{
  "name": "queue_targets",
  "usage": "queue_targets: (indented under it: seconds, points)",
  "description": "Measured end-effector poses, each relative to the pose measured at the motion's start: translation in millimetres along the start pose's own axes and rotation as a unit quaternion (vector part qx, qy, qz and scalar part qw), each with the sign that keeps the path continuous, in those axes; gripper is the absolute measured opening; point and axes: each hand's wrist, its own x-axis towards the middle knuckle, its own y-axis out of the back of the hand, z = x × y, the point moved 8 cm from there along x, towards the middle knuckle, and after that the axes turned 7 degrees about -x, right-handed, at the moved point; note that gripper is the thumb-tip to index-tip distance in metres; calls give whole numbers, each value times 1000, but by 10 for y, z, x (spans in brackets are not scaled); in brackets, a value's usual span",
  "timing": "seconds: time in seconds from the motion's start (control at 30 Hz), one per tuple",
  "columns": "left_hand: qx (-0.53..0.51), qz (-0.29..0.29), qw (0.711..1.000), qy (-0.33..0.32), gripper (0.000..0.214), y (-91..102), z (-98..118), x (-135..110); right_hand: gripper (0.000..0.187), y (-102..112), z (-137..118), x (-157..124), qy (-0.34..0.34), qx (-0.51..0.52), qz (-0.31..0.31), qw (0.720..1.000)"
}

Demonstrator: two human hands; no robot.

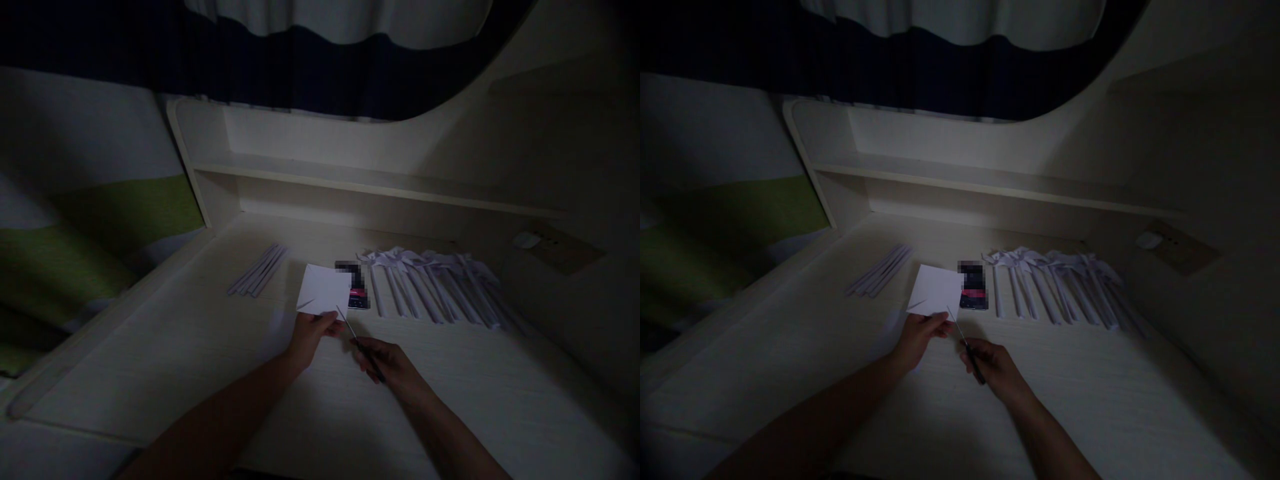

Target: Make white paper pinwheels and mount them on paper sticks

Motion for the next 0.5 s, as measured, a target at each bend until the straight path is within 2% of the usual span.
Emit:
queue_targets:
  seconds: [0.5]
  points:
    - [-3,-37,999,16,21,-56,-61,-6,54,3,9,-6,14,-15,5,1000]
